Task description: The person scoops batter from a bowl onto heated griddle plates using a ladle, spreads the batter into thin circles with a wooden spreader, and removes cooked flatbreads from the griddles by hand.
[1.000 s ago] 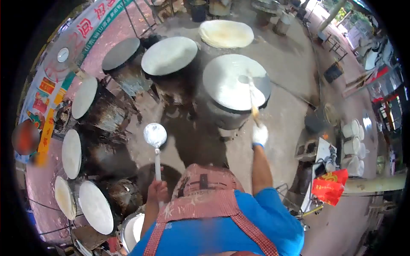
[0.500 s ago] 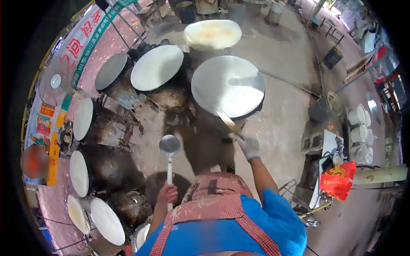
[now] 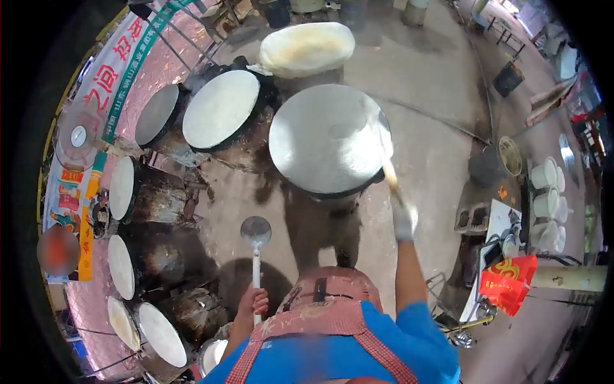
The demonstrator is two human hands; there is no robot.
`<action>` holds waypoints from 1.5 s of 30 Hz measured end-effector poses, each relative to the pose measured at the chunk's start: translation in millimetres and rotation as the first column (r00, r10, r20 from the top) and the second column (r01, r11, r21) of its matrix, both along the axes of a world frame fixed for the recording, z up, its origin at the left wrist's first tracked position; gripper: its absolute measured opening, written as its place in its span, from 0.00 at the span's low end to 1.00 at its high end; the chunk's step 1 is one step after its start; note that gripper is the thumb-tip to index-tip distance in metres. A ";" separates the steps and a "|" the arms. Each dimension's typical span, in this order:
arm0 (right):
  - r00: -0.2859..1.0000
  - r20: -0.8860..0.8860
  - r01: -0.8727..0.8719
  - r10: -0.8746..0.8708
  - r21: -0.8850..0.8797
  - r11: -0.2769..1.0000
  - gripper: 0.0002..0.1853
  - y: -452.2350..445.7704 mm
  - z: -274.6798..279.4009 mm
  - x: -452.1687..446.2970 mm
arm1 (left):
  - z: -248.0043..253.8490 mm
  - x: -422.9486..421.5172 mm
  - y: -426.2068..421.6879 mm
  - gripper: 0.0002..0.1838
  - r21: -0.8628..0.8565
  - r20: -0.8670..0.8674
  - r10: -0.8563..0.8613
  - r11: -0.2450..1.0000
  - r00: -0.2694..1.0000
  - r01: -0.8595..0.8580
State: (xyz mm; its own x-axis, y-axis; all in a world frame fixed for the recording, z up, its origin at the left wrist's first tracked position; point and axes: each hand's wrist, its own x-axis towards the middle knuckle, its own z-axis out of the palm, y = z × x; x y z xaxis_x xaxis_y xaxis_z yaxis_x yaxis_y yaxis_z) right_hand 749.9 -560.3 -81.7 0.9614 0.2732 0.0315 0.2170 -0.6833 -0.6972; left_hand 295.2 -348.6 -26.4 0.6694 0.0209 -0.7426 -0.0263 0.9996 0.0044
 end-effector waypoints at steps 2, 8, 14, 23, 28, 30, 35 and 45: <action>0.960 0.277 -0.043 0.035 0.025 0.999 0.20 37.8 3.6 65.5 | 14.2 16.6 -1.1 0.30 0.038 -0.078 0.016 0.999 0.997 -0.013; 0.889 -0.456 0.259 -0.034 0.441 0.859 0.16 55.4 26.8 57.1 | 17.9 -11.8 -2.7 0.34 0.235 -0.060 -0.116 0.964 0.991 0.127; 0.857 -0.512 0.210 0.056 0.448 0.869 0.12 51.7 56.8 -16.6 | 11.5 -20.1 32.8 0.23 0.109 -0.082 -0.009 0.994 0.997 0.018; 0.715 -0.698 0.367 0.044 0.428 0.826 0.10 53.3 26.4 -71.3 | -2.2 -44.3 63.1 0.12 -0.116 0.160 0.106 0.989 0.981 -0.088; 0.993 -0.004 0.122 -0.122 0.020 0.992 0.18 44.2 6.9 44.6 | 12.5 -23.3 70.2 0.19 -0.171 0.091 0.155 0.976 0.984 -0.138; 0.984 0.164 -0.012 0.064 -0.300 0.954 0.20 55.1 12.0 55.3 | 13.8 -0.3 76.6 0.18 -0.156 0.113 0.158 0.978 0.981 -0.139; 0.961 -0.159 -0.278 0.227 -0.554 0.785 0.23 30.8 67.9 28.6 | -14.6 54.5 118.7 0.21 -0.172 0.205 -0.014 0.984 0.979 0.050; 0.997 -0.060 0.010 -0.052 -0.562 0.827 0.19 -17.0 46.0 -23.2 | 13.7 254.1 114.8 0.17 0.164 0.140 -0.233 0.964 0.962 0.210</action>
State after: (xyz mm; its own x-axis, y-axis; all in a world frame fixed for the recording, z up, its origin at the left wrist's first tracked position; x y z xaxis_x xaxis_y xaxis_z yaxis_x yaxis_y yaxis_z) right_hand 726.7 -577.3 -35.8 0.9635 0.1933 -0.1852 0.1547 -0.9667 -0.2039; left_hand 549.3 -233.8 -12.8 0.7773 -0.0407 -0.6278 0.1837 0.9691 0.1646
